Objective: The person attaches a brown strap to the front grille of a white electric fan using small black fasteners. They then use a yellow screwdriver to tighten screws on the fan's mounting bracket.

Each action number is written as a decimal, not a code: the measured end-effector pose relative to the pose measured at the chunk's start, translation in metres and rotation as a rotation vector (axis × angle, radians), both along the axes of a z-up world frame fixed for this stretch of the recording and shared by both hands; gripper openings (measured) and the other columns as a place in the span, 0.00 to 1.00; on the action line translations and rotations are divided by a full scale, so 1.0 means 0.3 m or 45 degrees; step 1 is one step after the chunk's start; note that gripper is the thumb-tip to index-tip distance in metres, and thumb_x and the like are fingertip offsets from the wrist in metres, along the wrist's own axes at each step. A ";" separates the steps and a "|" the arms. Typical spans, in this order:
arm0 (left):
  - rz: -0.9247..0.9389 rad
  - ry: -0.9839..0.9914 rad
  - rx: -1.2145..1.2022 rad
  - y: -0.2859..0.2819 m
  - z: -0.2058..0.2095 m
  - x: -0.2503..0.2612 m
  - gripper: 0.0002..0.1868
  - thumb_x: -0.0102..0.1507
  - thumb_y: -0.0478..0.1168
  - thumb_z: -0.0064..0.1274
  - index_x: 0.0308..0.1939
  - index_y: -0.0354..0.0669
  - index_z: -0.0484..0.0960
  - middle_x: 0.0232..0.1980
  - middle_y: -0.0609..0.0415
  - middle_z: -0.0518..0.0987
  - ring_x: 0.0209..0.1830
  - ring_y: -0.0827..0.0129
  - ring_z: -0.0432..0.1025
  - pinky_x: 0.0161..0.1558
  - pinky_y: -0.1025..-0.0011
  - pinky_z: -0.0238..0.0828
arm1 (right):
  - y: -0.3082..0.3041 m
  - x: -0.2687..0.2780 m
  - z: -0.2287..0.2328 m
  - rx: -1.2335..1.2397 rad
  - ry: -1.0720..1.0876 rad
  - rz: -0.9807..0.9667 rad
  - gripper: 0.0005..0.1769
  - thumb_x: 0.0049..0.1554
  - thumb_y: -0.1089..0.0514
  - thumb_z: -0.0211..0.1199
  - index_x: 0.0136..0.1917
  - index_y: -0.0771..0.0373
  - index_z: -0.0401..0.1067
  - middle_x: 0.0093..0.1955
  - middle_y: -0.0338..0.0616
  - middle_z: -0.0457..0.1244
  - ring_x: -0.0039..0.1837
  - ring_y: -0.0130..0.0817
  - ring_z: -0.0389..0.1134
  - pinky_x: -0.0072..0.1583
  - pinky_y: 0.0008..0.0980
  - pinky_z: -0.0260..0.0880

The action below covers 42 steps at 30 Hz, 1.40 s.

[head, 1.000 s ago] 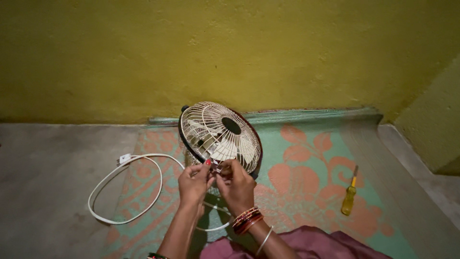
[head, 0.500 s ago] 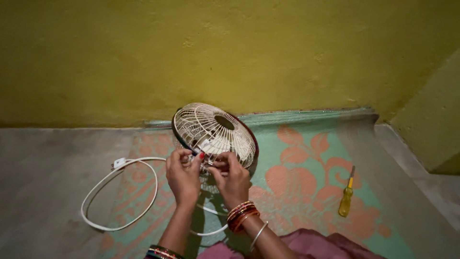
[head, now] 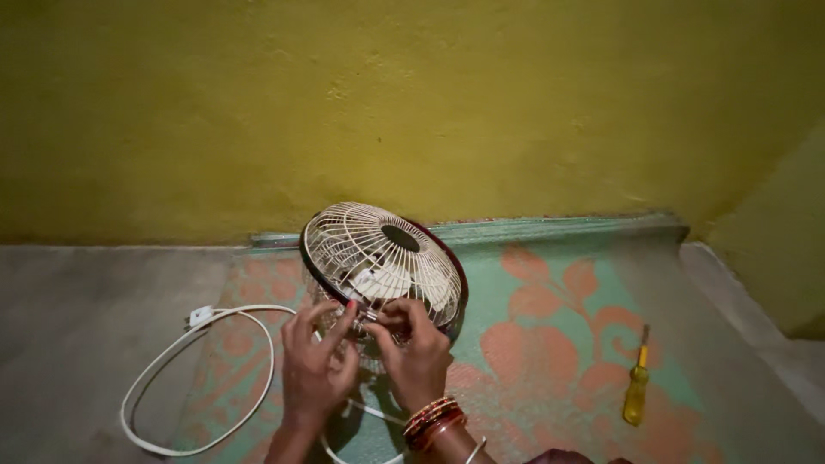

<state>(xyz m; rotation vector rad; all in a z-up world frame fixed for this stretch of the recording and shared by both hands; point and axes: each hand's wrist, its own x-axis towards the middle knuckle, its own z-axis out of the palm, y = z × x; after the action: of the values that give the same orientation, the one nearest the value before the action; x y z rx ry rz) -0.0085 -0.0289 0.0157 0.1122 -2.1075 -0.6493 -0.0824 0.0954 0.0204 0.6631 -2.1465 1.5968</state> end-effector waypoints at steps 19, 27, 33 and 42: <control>0.042 0.291 0.129 0.107 -0.140 -0.157 0.32 0.59 0.32 0.59 0.64 0.47 0.62 0.80 0.38 0.58 0.82 0.37 0.50 0.79 0.44 0.49 | 0.019 -0.004 0.100 0.039 -0.185 0.114 0.12 0.45 0.62 0.77 0.42 0.64 0.77 0.40 0.41 0.73 0.42 0.27 0.77 0.44 0.27 0.79; 0.090 0.220 0.252 0.135 -0.114 -0.148 0.33 0.56 0.38 0.66 0.61 0.50 0.65 0.79 0.41 0.60 0.83 0.41 0.48 0.79 0.46 0.47 | 0.169 -0.186 -0.171 -0.555 -0.715 -0.375 0.14 0.58 0.54 0.67 0.53 0.63 0.71 0.47 0.37 0.67 0.47 0.28 0.69 0.48 0.31 0.73; 0.043 0.290 0.460 0.150 -0.116 -0.157 0.34 0.56 0.35 0.66 0.63 0.53 0.67 0.77 0.39 0.53 0.79 0.44 0.54 0.72 0.52 0.61 | 0.173 -0.280 -0.329 -0.828 -1.356 0.063 0.22 0.65 0.44 0.50 0.43 0.66 0.68 0.33 0.45 0.63 0.32 0.35 0.64 0.36 0.34 0.68; 0.221 0.128 0.645 0.124 -0.080 -0.173 0.30 0.56 0.36 0.65 0.60 0.54 0.70 0.74 0.44 0.59 0.67 0.50 0.67 0.53 0.62 0.76 | 0.156 -0.309 -0.227 -0.669 -1.349 0.068 0.22 0.66 0.45 0.48 0.40 0.65 0.64 0.28 0.46 0.61 0.25 0.33 0.60 0.26 0.30 0.56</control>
<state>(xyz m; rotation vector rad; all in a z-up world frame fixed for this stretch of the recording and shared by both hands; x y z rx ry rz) -0.0604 0.0082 -0.0083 0.5260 -1.7728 -1.0457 -0.1751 0.1421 -0.0475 -0.4127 -2.0745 2.7894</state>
